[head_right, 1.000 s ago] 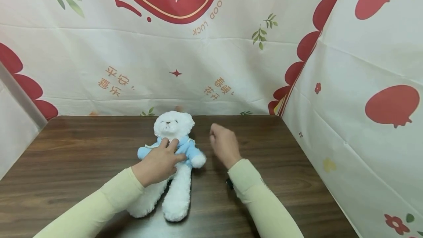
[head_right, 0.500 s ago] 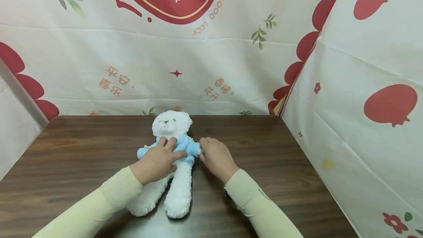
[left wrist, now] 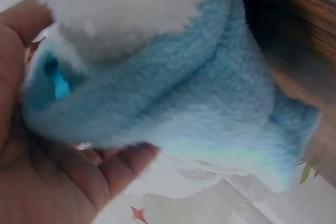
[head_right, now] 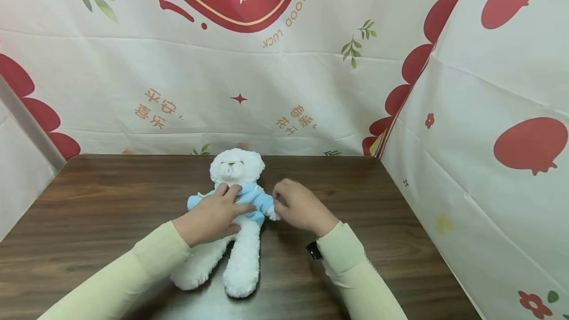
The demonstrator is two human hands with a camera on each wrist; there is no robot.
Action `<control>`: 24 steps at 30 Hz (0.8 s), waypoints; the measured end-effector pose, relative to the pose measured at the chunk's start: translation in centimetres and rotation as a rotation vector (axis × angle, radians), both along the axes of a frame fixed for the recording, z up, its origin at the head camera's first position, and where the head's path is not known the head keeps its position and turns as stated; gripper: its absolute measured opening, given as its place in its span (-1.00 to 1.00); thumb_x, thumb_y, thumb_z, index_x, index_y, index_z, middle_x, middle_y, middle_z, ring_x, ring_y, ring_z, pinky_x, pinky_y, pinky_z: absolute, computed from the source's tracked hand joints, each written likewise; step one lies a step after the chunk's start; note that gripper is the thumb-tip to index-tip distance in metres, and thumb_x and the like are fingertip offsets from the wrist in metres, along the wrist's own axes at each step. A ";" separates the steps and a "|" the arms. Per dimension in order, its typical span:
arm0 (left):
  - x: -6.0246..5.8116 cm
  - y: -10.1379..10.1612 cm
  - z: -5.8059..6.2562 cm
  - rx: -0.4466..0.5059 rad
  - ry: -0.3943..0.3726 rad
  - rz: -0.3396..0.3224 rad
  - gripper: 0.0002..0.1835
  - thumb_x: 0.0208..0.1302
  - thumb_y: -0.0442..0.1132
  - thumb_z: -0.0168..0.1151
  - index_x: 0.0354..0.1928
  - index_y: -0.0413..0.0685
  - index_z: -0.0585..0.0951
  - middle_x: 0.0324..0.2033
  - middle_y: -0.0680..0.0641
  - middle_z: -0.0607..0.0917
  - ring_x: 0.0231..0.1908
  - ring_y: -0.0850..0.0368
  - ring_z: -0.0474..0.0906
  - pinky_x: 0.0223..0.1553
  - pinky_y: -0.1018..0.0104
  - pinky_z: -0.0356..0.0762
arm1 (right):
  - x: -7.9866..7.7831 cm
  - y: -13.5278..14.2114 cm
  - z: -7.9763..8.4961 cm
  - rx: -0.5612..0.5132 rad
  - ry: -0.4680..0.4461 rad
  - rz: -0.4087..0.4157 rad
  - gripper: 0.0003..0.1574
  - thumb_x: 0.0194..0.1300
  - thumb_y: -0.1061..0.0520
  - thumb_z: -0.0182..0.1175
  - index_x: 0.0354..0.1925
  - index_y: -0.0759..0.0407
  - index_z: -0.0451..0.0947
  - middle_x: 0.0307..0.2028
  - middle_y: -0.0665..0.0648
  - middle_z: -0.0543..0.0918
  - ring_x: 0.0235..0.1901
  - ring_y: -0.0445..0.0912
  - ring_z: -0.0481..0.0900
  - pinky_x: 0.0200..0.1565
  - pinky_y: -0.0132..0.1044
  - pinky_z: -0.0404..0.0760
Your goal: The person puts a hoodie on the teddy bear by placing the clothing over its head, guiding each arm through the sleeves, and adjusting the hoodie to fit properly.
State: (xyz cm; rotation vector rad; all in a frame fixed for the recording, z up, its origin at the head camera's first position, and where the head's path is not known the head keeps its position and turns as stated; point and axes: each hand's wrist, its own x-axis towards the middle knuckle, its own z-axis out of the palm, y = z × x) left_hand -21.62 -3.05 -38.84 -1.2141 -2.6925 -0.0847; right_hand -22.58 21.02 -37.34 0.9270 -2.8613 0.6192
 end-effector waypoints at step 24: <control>-3.2 -4.0 -0.4 0.536 -0.322 0.120 -0.83 0.27 -0.19 0.15 -0.12 0.02 0.53 -0.32 0.12 0.56 -0.36 0.26 0.46 -0.28 0.31 0.43 | -0.5 -5.7 -3.3 -0.132 0.085 0.062 -0.64 0.31 -0.19 0.03 -0.14 0.04 0.42 -0.10 -0.02 0.39 -0.18 -0.17 0.37 -0.17 -0.29 0.42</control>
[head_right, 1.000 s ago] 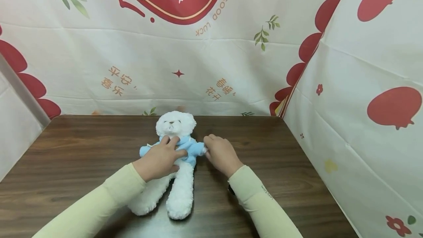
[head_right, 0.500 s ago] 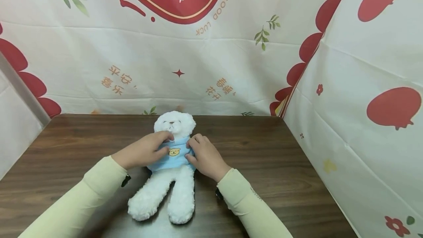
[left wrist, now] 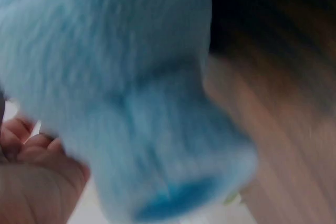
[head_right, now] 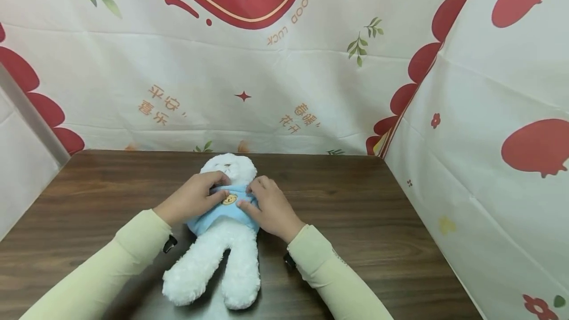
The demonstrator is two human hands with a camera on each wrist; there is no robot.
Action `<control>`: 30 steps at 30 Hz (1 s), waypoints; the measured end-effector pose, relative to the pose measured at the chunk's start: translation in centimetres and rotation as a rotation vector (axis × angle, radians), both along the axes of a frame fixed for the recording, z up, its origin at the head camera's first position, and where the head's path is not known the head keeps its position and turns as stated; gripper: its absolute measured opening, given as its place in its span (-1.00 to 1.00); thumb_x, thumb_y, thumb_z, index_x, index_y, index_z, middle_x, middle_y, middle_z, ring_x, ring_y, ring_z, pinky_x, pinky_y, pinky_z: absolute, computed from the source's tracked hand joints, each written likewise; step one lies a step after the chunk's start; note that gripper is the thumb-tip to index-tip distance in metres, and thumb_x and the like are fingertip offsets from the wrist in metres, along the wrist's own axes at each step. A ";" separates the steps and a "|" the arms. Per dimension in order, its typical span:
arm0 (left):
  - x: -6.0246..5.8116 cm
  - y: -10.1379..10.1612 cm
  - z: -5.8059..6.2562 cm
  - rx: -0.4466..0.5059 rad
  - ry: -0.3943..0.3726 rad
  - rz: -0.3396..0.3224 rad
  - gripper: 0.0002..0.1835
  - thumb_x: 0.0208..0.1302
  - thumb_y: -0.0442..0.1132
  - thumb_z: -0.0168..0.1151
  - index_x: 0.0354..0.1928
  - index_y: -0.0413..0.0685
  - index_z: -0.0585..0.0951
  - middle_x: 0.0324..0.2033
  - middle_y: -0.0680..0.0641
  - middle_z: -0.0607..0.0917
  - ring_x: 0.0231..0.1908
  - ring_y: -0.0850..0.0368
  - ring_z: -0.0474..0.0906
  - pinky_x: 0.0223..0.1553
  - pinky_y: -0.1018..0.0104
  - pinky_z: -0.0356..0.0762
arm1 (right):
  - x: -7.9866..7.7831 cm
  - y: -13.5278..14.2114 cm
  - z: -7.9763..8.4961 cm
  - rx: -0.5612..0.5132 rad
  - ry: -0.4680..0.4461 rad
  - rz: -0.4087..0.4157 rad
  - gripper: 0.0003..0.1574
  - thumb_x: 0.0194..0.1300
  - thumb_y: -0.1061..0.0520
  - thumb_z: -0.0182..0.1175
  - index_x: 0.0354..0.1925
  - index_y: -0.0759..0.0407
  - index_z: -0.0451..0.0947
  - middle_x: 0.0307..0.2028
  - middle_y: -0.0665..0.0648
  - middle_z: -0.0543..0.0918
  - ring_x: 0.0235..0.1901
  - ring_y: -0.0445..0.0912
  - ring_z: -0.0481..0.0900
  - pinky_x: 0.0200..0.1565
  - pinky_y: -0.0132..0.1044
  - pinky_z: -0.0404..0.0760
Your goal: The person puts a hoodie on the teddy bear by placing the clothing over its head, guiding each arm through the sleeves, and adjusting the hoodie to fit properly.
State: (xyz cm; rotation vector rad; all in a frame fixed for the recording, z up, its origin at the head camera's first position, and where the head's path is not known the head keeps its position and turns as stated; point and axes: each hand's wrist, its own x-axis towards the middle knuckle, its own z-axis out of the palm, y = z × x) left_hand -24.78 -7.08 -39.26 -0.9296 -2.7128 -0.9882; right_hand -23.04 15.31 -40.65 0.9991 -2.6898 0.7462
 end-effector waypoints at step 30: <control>4.8 -4.9 -1.8 -0.315 0.236 -0.092 -0.90 0.08 -0.15 0.30 -0.33 0.12 0.61 -0.35 0.05 0.42 -0.57 0.30 0.26 -0.51 0.42 0.32 | 3.0 -2.6 0.0 0.451 0.349 0.047 -0.27 0.14 -0.42 0.00 0.19 -0.17 0.39 0.13 0.19 0.38 0.02 0.05 0.41 -0.07 -0.07 0.47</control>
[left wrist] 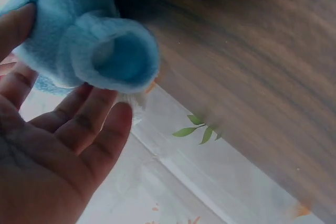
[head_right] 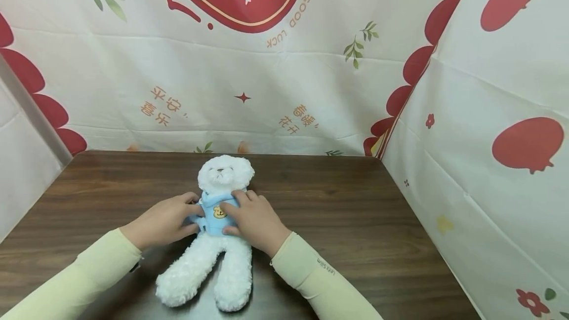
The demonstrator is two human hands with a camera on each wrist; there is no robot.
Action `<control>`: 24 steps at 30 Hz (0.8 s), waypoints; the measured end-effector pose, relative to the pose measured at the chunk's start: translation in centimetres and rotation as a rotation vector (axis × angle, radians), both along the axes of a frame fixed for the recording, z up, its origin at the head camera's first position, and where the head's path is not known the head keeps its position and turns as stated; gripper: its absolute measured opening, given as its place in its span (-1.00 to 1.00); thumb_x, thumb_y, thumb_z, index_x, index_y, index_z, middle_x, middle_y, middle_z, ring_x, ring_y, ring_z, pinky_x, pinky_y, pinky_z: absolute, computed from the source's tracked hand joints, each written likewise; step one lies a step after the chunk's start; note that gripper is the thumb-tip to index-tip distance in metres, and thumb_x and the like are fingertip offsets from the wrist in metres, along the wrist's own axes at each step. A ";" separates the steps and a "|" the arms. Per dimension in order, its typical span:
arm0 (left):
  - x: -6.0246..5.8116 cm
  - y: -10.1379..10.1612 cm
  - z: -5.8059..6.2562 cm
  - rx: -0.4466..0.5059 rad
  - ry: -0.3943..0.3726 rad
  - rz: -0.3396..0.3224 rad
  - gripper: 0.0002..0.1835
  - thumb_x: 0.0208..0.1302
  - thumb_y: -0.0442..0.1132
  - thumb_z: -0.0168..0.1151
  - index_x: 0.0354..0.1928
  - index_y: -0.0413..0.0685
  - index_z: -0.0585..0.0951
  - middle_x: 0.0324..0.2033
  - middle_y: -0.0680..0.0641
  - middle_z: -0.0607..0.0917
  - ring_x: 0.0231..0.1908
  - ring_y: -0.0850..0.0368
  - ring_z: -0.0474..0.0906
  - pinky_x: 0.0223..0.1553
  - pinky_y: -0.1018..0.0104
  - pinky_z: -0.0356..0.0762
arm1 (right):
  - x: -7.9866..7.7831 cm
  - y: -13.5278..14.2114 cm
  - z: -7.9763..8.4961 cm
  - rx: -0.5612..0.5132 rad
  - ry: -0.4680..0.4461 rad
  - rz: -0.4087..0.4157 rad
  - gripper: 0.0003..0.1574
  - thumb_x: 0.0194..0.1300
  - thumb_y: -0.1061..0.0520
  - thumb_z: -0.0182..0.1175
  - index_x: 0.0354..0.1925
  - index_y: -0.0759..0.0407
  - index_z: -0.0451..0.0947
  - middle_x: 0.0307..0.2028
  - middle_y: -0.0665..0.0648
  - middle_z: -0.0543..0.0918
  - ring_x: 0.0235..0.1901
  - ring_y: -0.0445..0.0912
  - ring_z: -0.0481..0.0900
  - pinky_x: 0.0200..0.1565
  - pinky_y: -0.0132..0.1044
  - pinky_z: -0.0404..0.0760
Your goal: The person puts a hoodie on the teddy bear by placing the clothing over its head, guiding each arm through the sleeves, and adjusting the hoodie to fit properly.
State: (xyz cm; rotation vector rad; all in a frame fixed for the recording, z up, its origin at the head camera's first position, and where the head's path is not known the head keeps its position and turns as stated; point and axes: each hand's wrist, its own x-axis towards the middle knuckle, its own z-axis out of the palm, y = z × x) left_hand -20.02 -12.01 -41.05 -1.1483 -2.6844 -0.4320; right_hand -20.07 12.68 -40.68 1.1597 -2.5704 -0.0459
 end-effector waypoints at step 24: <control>0.0 1.3 -1.1 -0.181 0.343 0.034 -0.83 0.03 -0.13 0.36 -0.36 0.00 0.60 -0.25 -0.09 0.59 -0.29 0.04 0.53 -0.33 0.16 0.49 | -0.5 0.9 -0.3 -0.084 -0.108 -0.012 -0.32 0.13 -0.38 0.05 0.16 -0.18 0.44 0.14 0.14 0.38 0.05 0.01 0.39 -0.05 -0.08 0.46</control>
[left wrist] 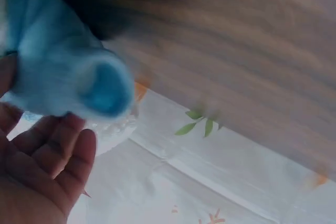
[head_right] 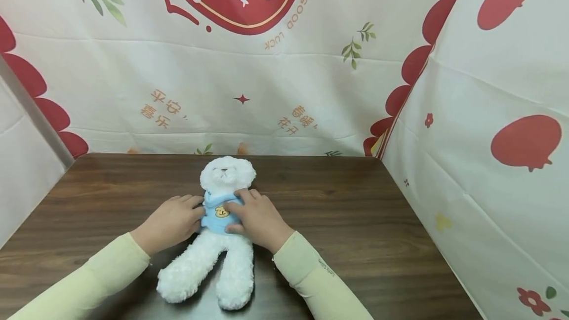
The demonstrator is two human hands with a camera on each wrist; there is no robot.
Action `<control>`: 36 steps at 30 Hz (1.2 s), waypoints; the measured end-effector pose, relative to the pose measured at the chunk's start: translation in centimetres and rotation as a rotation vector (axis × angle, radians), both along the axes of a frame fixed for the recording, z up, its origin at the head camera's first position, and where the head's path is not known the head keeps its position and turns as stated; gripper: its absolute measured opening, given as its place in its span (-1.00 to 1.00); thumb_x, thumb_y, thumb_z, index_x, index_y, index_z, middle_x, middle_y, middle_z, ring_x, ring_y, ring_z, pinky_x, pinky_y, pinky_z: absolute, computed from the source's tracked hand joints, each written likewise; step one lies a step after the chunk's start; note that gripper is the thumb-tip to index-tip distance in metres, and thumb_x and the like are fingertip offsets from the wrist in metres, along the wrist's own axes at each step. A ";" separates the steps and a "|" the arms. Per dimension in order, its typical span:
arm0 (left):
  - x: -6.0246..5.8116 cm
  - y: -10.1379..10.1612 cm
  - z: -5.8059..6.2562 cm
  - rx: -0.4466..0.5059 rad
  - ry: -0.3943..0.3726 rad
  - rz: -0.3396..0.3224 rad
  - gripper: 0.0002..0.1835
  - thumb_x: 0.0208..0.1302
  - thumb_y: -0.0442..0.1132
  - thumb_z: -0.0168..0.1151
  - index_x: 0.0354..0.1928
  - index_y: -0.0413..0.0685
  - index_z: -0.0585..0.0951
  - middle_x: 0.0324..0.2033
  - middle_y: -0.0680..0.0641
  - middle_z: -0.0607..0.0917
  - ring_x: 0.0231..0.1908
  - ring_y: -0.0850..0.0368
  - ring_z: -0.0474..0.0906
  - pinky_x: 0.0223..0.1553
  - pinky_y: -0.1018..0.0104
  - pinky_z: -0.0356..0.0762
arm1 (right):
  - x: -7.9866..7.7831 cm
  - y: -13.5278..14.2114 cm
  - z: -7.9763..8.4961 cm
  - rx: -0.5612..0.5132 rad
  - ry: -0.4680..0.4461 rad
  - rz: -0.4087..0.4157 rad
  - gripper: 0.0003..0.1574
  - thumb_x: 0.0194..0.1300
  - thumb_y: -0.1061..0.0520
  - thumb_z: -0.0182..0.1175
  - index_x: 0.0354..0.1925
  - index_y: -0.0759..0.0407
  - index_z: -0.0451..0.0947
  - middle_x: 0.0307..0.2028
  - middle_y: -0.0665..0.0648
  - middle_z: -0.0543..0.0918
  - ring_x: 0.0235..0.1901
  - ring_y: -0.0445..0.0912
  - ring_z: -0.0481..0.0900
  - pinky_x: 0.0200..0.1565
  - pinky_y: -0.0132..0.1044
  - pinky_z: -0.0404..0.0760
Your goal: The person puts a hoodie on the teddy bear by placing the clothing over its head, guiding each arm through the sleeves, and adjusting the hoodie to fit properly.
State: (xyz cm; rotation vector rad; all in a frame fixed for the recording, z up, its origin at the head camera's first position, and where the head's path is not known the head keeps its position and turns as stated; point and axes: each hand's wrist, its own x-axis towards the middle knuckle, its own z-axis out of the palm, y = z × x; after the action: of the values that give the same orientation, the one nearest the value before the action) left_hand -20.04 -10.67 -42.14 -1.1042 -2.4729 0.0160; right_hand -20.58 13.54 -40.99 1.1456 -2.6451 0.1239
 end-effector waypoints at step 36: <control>-1.0 0.6 -0.5 0.011 -0.094 0.041 -0.72 0.08 -0.32 0.33 -0.31 0.03 0.38 -0.52 0.05 0.39 -0.58 0.16 0.43 -0.44 0.16 0.39 | 0.1 0.2 0.5 -0.027 -0.052 0.000 -0.36 0.11 -0.30 0.15 0.11 -0.10 0.47 0.12 0.14 0.38 0.05 0.00 0.38 -0.05 -0.12 0.45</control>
State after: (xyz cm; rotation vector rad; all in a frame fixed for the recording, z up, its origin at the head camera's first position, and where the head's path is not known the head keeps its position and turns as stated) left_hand -21.04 -10.05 -42.63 -1.0726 -2.5755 -0.0375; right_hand -20.46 13.73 -40.48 1.1489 -2.6801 0.1911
